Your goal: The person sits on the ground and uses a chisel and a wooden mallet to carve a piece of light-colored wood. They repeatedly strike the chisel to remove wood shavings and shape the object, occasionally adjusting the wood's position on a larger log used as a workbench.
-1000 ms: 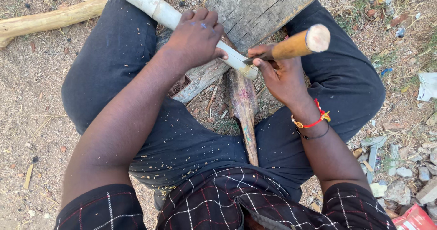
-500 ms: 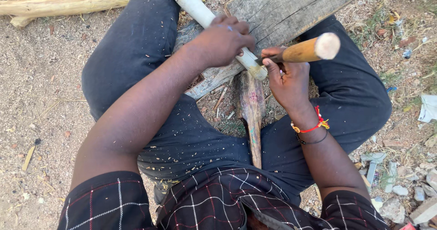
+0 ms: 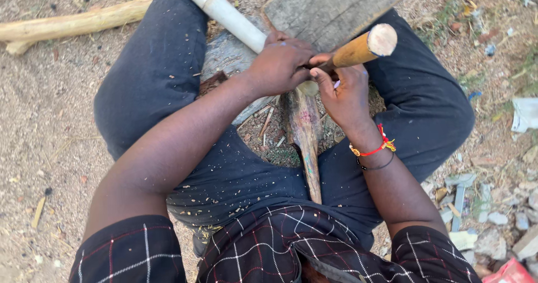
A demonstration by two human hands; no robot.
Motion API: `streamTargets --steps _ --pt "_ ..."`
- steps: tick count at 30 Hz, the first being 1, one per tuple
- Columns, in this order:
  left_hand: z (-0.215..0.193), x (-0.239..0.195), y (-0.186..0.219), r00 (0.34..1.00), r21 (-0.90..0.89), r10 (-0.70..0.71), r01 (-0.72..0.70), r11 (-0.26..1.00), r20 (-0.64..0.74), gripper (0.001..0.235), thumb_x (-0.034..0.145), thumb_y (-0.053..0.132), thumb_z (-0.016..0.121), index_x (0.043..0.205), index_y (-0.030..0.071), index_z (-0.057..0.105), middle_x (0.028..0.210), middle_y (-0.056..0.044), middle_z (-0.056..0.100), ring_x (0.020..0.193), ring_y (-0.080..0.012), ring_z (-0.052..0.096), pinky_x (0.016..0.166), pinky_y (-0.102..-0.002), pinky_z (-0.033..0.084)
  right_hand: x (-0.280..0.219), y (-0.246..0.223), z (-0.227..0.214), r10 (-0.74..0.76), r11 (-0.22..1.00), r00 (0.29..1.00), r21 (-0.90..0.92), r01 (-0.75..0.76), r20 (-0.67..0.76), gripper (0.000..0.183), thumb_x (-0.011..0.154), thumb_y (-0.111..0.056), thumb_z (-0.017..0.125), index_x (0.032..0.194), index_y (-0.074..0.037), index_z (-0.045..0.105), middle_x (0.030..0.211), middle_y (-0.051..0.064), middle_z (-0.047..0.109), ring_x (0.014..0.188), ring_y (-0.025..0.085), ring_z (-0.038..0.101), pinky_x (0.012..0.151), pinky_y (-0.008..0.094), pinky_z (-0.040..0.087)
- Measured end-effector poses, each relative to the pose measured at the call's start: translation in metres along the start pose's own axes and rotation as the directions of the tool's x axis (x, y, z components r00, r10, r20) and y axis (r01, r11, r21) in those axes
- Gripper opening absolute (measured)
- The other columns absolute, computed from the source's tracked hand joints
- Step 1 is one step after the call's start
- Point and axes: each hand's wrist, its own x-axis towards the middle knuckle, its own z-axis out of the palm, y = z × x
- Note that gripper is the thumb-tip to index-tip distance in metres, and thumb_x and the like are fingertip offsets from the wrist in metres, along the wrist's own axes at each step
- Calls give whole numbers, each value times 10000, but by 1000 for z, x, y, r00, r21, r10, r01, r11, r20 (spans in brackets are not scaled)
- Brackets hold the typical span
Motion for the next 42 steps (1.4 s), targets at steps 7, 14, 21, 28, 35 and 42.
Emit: streamTargets --steps 7,14,21,28,35,42 --pt "-7 0 6 999 40 40 -40 998 15 223 917 349 702 1062 180 723 1019 0 688 1076 -245 659 957 -508 339 -58 -8 -2 200 980 972 -7 -201 120 711 906 -189 773 1507 -27 429 1227 203 608 1055 326 641 862 407 547" --pt "-3 -1 -8 997 49 50 -53 997 52 251 940 336 703 1094 138 704 1056 -24 697 1072 -256 664 997 -490 364 -123 -14 16 380 909 858 -313 -276 345 1113 794 -369 883 1543 42 168 1363 357 460 1206 524 523 974 531 476" --pt "7 0 -16 988 116 149 -143 983 -45 300 936 361 695 1133 134 697 1132 -42 710 1124 -284 647 966 -515 362 -139 14 37 433 901 841 -171 -399 323 1152 775 -163 830 1652 -42 92 1403 333 432 1143 517 607 989 488 520" --pt "-6 -1 -4 993 123 115 -118 985 31 269 949 381 660 1005 118 650 1014 -37 681 1123 -270 649 974 -501 370 -140 9 -52 694 518 686 511 -686 218 844 841 -55 719 1589 -91 331 1210 193 629 810 194 690 644 333 579" --pt "-10 -2 4 991 140 136 -135 981 2 273 961 369 651 1072 119 638 1028 -39 667 1102 -270 636 964 -479 369 -93 -20 -181 145 644 971 763 53 -190 753 853 -92 839 1507 -56 467 1138 139 645 876 259 687 712 354 594" --pt "-10 -2 4 994 149 99 -105 983 45 229 955 334 677 1081 145 651 1016 -24 671 1066 -266 641 972 -466 373 3 -64 -185 -267 814 964 -536 224 -3 714 780 -150 883 1441 -99 618 954 100 677 778 241 689 642 344 569"
